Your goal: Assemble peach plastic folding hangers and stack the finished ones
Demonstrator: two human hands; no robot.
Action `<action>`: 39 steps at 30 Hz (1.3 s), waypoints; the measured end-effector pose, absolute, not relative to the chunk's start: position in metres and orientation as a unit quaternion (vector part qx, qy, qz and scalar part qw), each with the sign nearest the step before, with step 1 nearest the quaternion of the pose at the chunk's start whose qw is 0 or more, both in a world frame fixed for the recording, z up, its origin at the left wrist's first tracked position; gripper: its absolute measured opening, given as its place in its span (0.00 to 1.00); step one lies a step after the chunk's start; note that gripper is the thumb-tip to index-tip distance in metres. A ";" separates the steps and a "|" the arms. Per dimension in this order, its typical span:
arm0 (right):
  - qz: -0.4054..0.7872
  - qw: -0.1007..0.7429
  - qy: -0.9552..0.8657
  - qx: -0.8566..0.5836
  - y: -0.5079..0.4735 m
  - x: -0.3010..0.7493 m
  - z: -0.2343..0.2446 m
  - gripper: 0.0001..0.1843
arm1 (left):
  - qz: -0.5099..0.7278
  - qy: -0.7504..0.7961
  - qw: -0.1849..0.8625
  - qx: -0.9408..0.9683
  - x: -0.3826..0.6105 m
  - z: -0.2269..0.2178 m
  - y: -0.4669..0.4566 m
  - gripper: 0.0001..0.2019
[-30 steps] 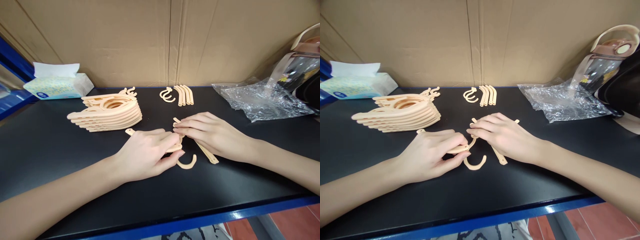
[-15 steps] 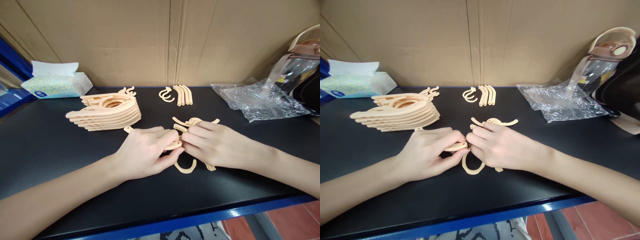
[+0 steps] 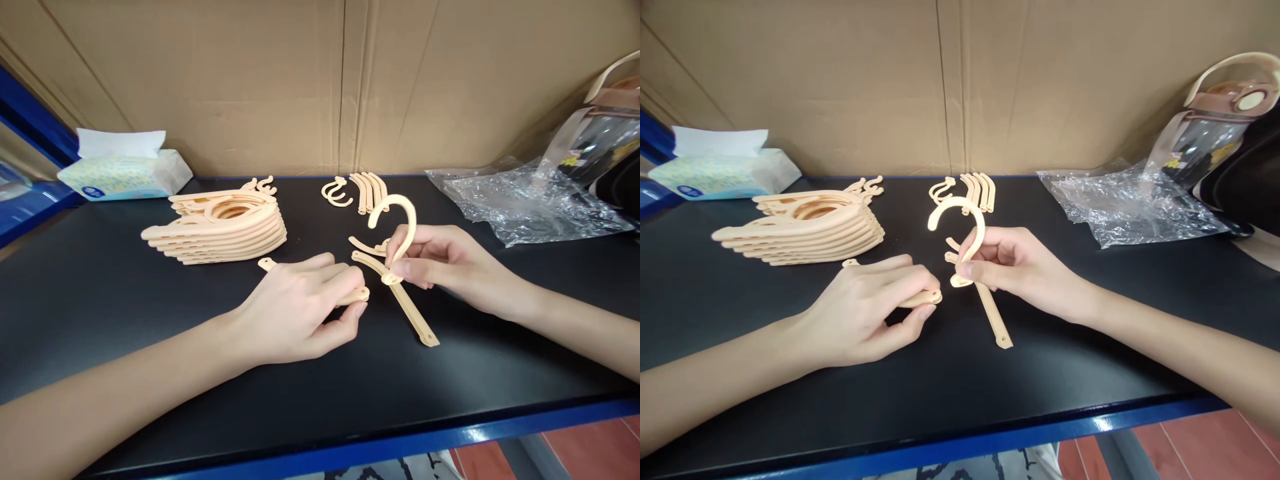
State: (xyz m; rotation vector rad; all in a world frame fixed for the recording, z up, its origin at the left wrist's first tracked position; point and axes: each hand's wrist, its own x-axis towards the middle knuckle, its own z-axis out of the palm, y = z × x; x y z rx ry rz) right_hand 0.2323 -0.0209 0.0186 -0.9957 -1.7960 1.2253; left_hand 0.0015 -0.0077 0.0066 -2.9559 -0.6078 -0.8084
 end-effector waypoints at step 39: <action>0.651 0.300 -0.620 -0.318 -0.003 0.238 0.010 0.10 | -0.266 -0.150 0.034 -0.952 0.002 0.007 -0.002 0.08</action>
